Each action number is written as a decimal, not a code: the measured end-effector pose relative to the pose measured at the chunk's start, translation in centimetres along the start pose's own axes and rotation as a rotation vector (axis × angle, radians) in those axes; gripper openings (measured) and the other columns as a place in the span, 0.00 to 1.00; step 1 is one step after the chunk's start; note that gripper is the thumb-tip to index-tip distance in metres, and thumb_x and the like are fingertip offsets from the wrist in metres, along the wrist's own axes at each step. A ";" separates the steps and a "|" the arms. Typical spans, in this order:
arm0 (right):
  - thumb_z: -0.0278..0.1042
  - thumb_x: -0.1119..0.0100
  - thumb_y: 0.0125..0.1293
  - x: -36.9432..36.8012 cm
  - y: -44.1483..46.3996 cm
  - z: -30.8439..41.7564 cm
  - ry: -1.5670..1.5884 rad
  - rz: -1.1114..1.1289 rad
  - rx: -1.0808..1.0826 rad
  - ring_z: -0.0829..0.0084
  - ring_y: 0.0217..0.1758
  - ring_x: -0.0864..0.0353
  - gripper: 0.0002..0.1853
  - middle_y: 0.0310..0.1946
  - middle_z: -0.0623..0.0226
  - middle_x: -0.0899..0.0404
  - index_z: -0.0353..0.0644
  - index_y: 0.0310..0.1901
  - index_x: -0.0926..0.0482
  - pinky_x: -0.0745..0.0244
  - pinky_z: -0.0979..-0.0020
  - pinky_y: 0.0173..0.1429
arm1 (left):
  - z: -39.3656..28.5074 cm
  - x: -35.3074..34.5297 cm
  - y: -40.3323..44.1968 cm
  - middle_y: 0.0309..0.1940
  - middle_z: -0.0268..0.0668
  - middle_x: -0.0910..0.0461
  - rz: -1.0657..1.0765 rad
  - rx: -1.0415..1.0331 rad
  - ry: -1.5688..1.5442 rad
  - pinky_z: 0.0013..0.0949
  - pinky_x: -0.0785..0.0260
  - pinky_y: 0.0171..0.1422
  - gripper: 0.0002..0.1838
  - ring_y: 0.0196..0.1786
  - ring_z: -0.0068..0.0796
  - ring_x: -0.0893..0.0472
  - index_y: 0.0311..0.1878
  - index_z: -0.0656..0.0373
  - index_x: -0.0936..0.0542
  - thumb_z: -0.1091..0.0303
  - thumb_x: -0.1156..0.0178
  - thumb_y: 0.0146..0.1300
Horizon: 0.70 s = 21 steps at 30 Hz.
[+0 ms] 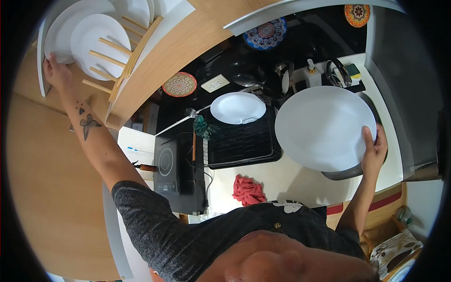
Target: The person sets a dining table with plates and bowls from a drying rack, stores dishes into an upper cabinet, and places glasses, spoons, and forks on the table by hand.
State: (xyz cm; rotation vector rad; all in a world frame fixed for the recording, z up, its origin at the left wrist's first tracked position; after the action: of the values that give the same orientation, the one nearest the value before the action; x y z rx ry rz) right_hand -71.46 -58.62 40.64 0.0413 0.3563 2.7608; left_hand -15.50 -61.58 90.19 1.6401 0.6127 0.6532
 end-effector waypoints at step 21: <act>0.40 0.41 0.62 -1.6 0.5 0.0 -0.023 -0.008 0.046 0.79 0.36 0.30 0.14 0.32 0.69 0.24 0.36 0.40 0.25 0.37 0.79 0.45 | -9.1 3.3 -2.9 0.35 0.44 0.26 -0.426 -0.486 0.254 0.29 0.33 0.39 0.12 0.34 0.31 0.27 0.38 0.73 0.33 0.69 0.52 0.64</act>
State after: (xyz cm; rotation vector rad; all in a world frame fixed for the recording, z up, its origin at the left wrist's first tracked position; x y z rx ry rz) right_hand -70.11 -59.66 40.81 0.0830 0.4135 2.7418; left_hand -19.70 -52.50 88.84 0.9431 0.8778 0.6348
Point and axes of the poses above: each hand's wrist, its own y-axis towards the middle knuckle, its own x-axis out of the back of the hand, z = x × y, the point moved 2 cm from there along y, towards the middle knuckle
